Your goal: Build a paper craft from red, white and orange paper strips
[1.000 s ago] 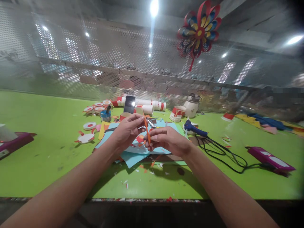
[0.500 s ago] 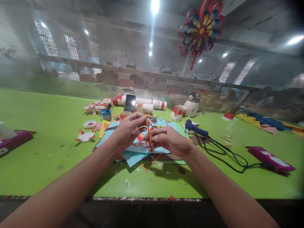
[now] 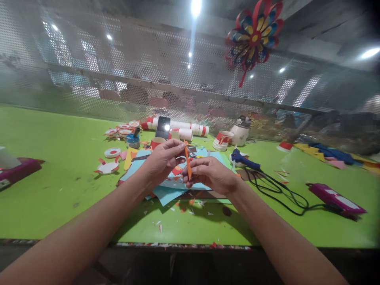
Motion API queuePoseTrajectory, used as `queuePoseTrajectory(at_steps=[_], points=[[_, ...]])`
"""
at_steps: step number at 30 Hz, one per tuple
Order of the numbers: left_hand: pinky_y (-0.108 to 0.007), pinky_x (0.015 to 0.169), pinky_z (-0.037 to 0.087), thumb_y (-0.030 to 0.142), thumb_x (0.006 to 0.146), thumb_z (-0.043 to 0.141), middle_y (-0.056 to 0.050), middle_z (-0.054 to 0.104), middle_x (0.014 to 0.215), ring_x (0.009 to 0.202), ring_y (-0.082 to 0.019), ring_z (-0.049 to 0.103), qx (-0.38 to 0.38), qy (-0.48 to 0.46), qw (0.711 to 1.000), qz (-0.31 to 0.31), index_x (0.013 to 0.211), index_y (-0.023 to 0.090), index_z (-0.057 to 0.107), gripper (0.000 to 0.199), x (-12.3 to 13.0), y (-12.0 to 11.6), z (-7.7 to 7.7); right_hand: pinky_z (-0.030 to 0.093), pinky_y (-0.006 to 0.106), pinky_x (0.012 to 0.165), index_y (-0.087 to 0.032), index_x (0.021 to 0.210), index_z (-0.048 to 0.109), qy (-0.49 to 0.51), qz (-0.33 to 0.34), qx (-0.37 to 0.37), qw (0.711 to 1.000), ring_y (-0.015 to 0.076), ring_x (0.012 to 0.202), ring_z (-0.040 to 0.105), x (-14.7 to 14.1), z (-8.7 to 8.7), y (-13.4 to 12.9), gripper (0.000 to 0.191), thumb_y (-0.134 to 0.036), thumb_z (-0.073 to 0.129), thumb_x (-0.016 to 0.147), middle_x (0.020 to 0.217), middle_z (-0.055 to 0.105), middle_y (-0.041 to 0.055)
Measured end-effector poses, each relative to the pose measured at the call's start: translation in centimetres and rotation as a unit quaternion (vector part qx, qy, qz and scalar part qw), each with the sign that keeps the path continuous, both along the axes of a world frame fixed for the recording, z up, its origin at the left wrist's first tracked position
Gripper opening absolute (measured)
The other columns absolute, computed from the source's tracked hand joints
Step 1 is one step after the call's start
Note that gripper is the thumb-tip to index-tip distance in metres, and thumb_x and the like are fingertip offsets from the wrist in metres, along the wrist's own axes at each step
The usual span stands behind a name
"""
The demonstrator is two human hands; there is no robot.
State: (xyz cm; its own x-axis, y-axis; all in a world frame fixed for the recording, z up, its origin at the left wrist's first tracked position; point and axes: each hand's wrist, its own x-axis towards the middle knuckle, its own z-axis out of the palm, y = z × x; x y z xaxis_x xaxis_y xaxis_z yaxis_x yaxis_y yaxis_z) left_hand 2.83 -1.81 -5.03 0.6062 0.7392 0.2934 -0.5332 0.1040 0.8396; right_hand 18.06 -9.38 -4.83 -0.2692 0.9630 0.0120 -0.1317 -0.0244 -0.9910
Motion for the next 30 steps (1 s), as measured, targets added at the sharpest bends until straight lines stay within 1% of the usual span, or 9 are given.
queuePoseTrajectory(at_steps=[5, 8, 10, 12, 15, 18, 20, 27, 30], points=[[-0.025, 0.066, 0.043, 0.023, 0.075, 0.069, -0.001, 0.06, 0.073, 0.069, -0.012, 0.055, 0.005, 0.01, 1.0, 0.021, 0.072, 0.015, 0.061, 0.012, 0.2, -0.1, 0.1, 0.051, 0.03, 0.065, -0.012, 0.072, 0.064, 0.031, 0.012, -0.005, 0.999, 0.0144, 0.064, 0.063, -0.3, -0.3, 0.1, 0.005, -0.016, 0.064, 0.076, 0.069, 0.067, 0.0059], [-0.028, 0.068, 0.043, 0.02, 0.072, 0.068, -0.003, 0.06, 0.079, 0.075, -0.015, 0.055, 0.05, 0.029, 0.991, 0.119, 0.076, 0.016, 0.062, 0.008, 0.1, -0.1, 0.5, 0.05, 0.028, 0.061, -0.013, 0.069, 0.06, 0.034, 0.007, -0.008, 0.999, 0.0135, 0.061, 0.062, -0.3, -0.6, 0.3, 0.011, -0.019, 0.064, 0.078, 0.066, 0.066, 0.0052], [-0.03, 0.074, 0.043, 0.012, 0.068, 0.066, -0.004, 0.06, 0.087, 0.082, -0.018, 0.055, 0.159, 0.046, 0.962, 0.218, 0.081, 0.018, 0.065, 0.014, -0.1, -0.2, 0.8, 0.05, 0.027, 0.058, -0.013, 0.067, 0.058, 0.031, -0.011, -0.014, 0.999, 0.0124, 0.058, 0.06, -0.2, -0.7, 0.4, 0.015, -0.022, 0.066, 0.077, 0.063, 0.064, 0.0041], [-0.034, 0.085, 0.041, 0.002, 0.063, 0.061, -0.005, 0.061, 0.094, 0.092, -0.021, 0.054, 0.314, 0.073, 0.906, 0.275, 0.084, 0.02, 0.068, 0.029, -0.3, -0.4, 1.1, 0.049, 0.026, 0.055, -0.013, 0.066, 0.059, 0.026, -0.029, -0.019, 0.999, 0.0115, 0.055, 0.058, 0.0, -0.8, 0.6, 0.016, -0.024, 0.066, 0.076, 0.06, 0.063, 0.003], [-0.038, 0.093, 0.036, -0.005, 0.057, 0.056, -0.006, 0.063, 0.095, 0.098, -0.025, 0.052, 0.466, 0.126, 0.848, 0.218, 0.084, 0.022, 0.072, 0.042, -0.5, -0.8, 1.2, 0.047, 0.023, 0.051, -0.012, 0.063, 0.061, 0.019, -0.043, -0.016, 0.999, 0.0097, 0.049, 0.054, 0.3, -0.7, 0.9, 0.017, -0.024, 0.064, 0.074, 0.057, 0.061, 0.0027], [-0.041, 0.092, 0.037, -0.005, 0.057, 0.058, -0.007, 0.065, 0.092, 0.093, -0.026, 0.054, 0.462, 0.168, 0.859, 0.145, 0.082, 0.023, 0.073, 0.041, -0.3, -0.8, 0.8, 0.043, 0.021, 0.047, -0.011, 0.06, 0.06, 0.03, -0.047, -0.018, 0.998, 0.0078, 0.044, 0.049, 0.8, -0.4, 1.0, 0.017, -0.022, 0.06, 0.073, 0.051, 0.058, 0.0015], [-0.04, 0.091, 0.037, -0.002, 0.059, 0.063, -0.008, 0.066, 0.093, 0.092, -0.025, 0.056, 0.442, 0.176, 0.869, 0.134, 0.086, 0.024, 0.074, 0.038, -0.1, -0.6, 0.3, 0.04, 0.02, 0.045, -0.012, 0.061, 0.059, 0.041, -0.043, -0.032, 0.998, 0.0071, 0.042, 0.046, 1.2, -0.2, 1.1, 0.016, -0.021, 0.058, 0.073, 0.048, 0.055, 0.0], [-0.03, 0.075, 0.04, 0.012, 0.07, 0.07, -0.005, 0.07, 0.078, 0.071, -0.018, 0.058, 0.441, 0.173, 0.859, 0.193, 0.078, 0.025, 0.075, 0.016, 0.5, -0.1, -0.6, 0.035, 0.019, 0.04, -0.013, 0.058, 0.056, 0.049, -0.033, -0.062, 0.996, 0.0063, 0.039, 0.041, 2.1, 0.4, 1.2, 0.017, -0.019, 0.055, 0.073, 0.041, 0.049, -0.0017], [-0.028, 0.072, 0.04, 0.012, 0.067, 0.073, -0.004, 0.07, 0.074, 0.068, -0.017, 0.058, 0.405, 0.163, 0.879, 0.193, 0.073, 0.025, 0.074, 0.015, 0.5, -0.3, -0.5, 0.036, 0.019, 0.041, -0.013, 0.056, 0.054, 0.049, -0.042, -0.062, 0.996, 0.0061, 0.04, 0.042, 2.2, 0.4, 1.3, 0.017, -0.018, 0.055, 0.073, 0.044, 0.052, -0.0008]])
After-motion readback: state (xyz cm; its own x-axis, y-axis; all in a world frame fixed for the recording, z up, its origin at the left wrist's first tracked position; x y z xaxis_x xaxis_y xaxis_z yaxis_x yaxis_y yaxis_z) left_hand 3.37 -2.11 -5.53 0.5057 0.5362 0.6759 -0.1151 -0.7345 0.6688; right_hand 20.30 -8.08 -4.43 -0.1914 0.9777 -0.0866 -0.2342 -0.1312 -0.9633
